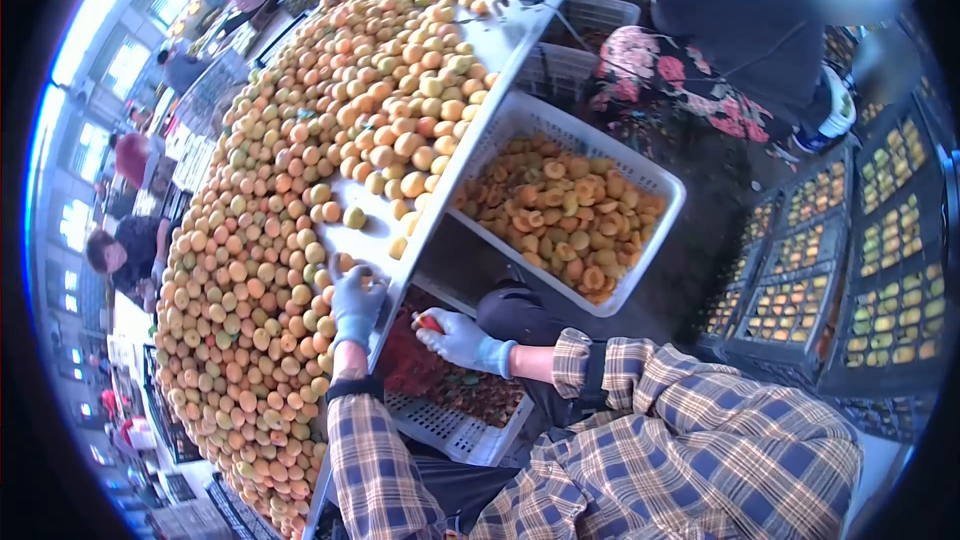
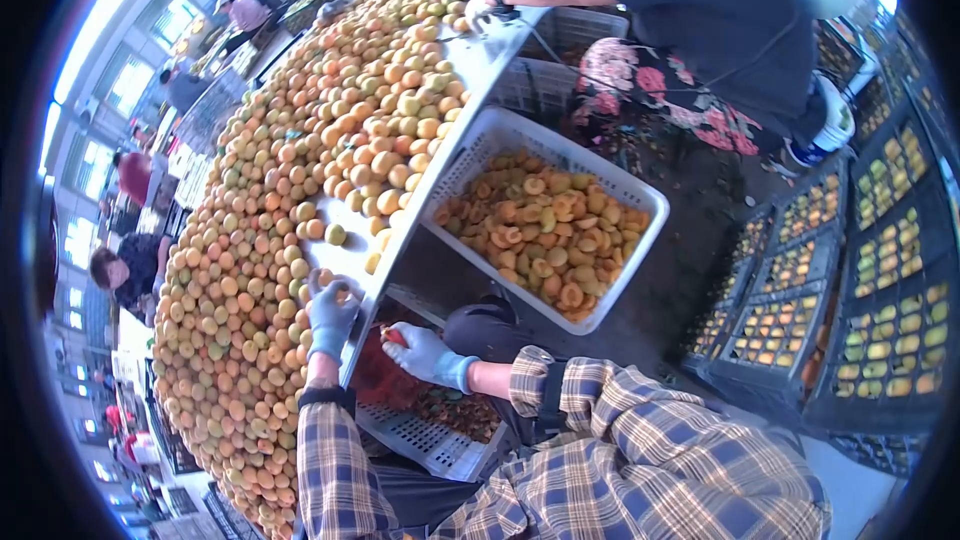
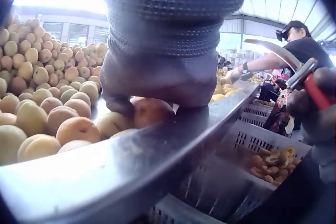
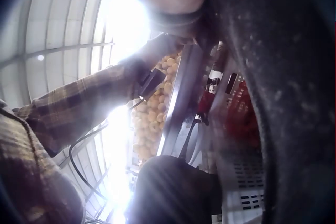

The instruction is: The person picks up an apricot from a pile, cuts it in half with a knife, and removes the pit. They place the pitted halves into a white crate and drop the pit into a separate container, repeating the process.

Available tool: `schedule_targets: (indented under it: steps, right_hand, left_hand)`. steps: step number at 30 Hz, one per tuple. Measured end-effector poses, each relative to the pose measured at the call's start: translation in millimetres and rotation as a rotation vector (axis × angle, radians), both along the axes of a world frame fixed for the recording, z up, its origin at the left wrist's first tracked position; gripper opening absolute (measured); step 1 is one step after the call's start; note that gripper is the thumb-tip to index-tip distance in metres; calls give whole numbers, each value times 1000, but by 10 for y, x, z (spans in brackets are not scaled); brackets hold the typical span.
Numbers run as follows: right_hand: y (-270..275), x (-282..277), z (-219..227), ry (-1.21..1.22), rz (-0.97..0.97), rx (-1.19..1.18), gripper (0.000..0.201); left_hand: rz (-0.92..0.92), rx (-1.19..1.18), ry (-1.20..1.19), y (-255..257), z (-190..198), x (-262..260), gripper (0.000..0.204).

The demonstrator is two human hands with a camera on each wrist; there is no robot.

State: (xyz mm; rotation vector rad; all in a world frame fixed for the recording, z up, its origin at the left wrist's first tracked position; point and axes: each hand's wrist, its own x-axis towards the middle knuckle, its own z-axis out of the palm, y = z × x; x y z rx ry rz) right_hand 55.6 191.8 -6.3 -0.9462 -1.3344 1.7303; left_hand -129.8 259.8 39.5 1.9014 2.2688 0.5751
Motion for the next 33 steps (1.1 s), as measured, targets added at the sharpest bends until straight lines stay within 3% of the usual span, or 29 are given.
schedule_targets:
  steps: [1,2,4,5,6,7,8,9,10,11,13,14,15,16,18,19,21,27,30,33]
  right_hand:
    - [-10,118,142,-64,26,75,26]
    - [-20,215,228,-70,7,74,26]
    - [-55,367,464,-161,27,259,29]
    - [-74,499,627,-135,118,154,26]
    - [-91,576,620,-138,119,156,26]
    - [-122,627,592,-50,195,111,25]
    - [-185,650,560,44,298,66,24]
    - [-266,706,559,7,303,38,22]
    - [-339,720,425,147,325,-42,22]
    - [-384,755,357,240,382,-101,21]
    - [-494,844,623,37,450,-261,34]
    - [-607,737,470,-19,470,-197,40]
    - [-678,788,523,-6,508,-178,36]
    - [-750,781,467,-3,540,-145,34]
    - [-870,774,402,-125,582,63,33]
    - [-943,762,413,-134,600,62,33]
    - [-1100,684,399,-274,595,239,30]
    - [-1317,693,480,-459,557,431,26]
    - [-1321,668,451,-509,515,493,27]
    - [-1337,697,341,-499,513,547,30]
  left_hand:
    - [-95,177,-6,-1,-179,-178,17]
    - [-96,210,-171,-43,-164,-238,17]
    - [-182,425,10,-160,-252,-529,19]
    - [-26,399,-583,-366,-267,-461,23]
    - [144,348,-1173,-636,74,-111,28]
    - [200,216,-1754,-845,270,17,36]
    - [281,303,-2020,-1008,303,258,39]
    - [231,316,-1459,-1323,334,478,39]
    - [207,166,-2196,-1527,204,445,38]
    - [184,247,-2017,-1729,91,614,39]
    - [202,200,-2375,-2006,170,936,44]
    - [237,262,-2448,-2140,-144,884,43]
    - [287,279,-2655,-2240,-157,992,41]
    - [226,256,-2844,-2345,-366,987,40]
    - [164,195,-2911,-2511,-580,1030,42]
    - [331,256,-2838,-2571,-615,1083,47]
    - [299,327,-2796,-2673,-692,1073,47]
    - [292,515,-2539,-2773,-459,1261,38]
    - [241,584,-2434,-2708,-652,1259,38]
    - [167,588,-2289,-2751,-378,1230,44]
